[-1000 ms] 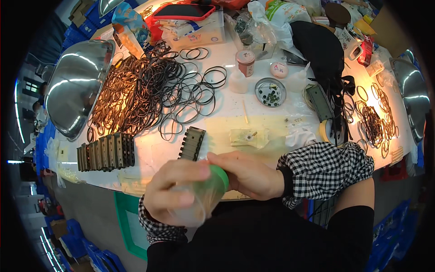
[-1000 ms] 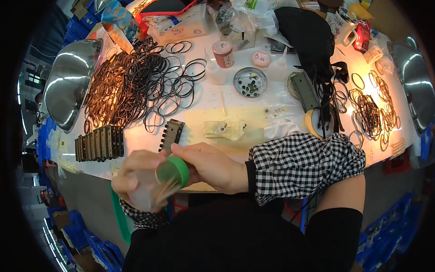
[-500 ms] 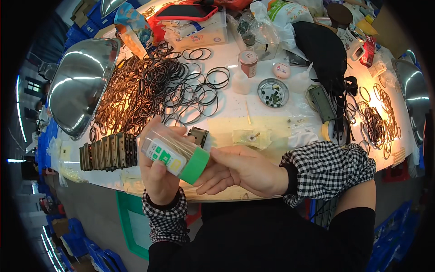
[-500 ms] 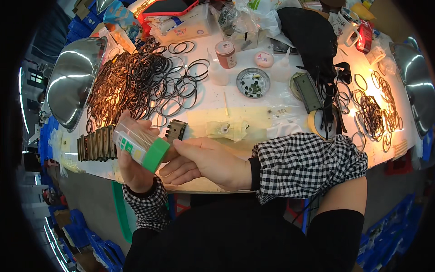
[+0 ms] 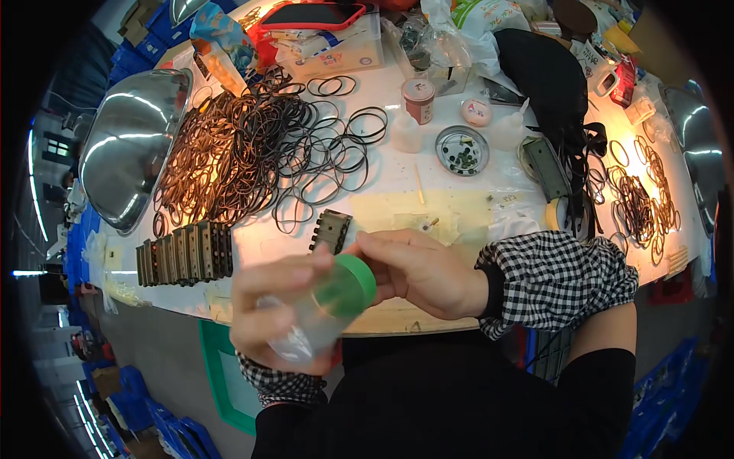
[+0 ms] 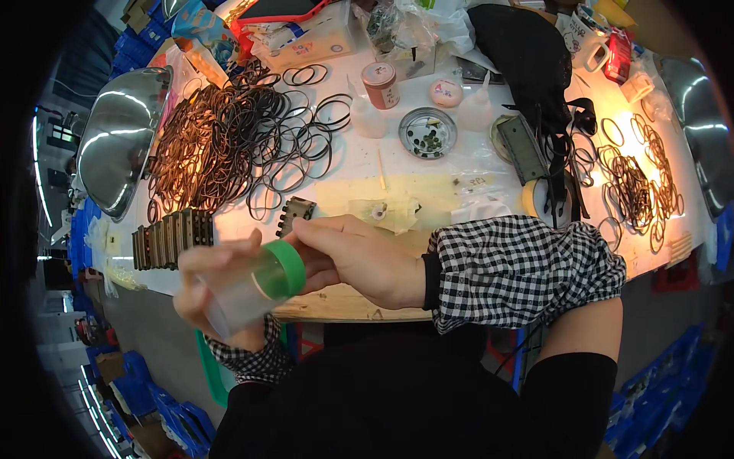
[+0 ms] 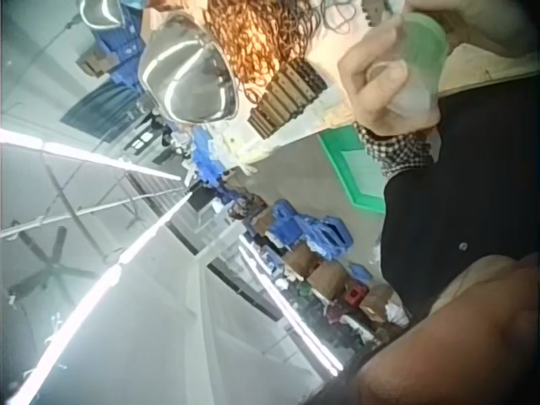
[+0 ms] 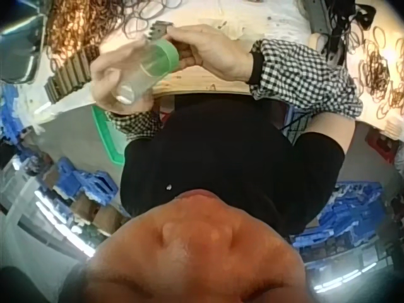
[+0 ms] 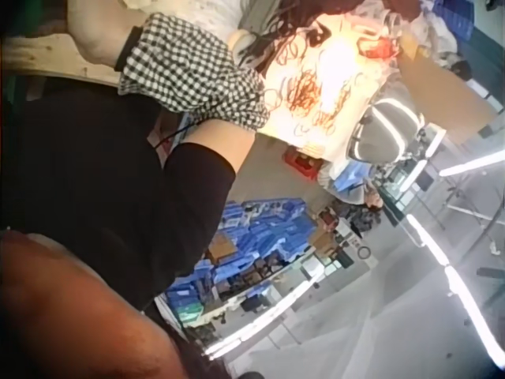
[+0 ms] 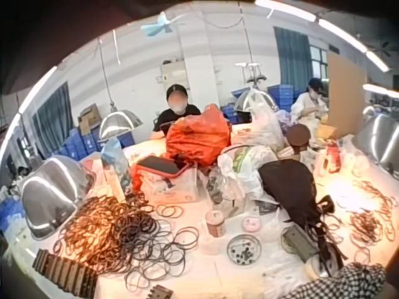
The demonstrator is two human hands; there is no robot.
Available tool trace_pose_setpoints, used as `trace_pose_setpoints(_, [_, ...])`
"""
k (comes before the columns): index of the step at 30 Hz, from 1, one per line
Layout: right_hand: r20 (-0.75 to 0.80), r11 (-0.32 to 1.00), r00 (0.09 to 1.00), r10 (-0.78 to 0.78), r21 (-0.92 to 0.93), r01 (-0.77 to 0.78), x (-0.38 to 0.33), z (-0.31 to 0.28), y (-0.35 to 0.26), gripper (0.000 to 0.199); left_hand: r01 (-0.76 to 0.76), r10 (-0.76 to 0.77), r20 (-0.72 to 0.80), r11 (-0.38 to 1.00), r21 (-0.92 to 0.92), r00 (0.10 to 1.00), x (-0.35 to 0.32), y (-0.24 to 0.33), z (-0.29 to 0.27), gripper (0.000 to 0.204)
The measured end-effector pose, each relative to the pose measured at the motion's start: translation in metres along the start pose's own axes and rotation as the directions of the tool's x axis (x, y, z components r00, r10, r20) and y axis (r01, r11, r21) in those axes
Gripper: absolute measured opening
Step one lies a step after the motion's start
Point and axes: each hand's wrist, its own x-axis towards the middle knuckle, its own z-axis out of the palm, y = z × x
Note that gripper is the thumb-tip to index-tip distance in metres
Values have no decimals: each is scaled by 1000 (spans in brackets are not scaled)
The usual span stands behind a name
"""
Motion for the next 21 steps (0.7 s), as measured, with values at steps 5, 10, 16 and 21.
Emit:
trace_pose_setpoints(5, [-5, 999, 1000, 9, 32, -9, -1, -2, 10, 43, -76, 29, 354, 990, 121, 935, 26, 23, 7, 33])
trace_pose_setpoints(10, [89, 1000, 996, -6, -28, 9, -1, -3, 23, 42, -290, 170, 485, 939, 183, 858, 33, 25, 6, 32])
trace_pose_setpoints(16, [-58, 991, 998, 3, -130, -10, -3, 0, 6, 51, -214, 89, 378, 928, 304, 921, 24, 12, 13, 36])
trace_pose_setpoints(21, [-44, 974, 997, -61, -219, 50, -2, -7, 13, 51, -152, 73, 268, 946, 286, 961, 10, 7, 16, 36])
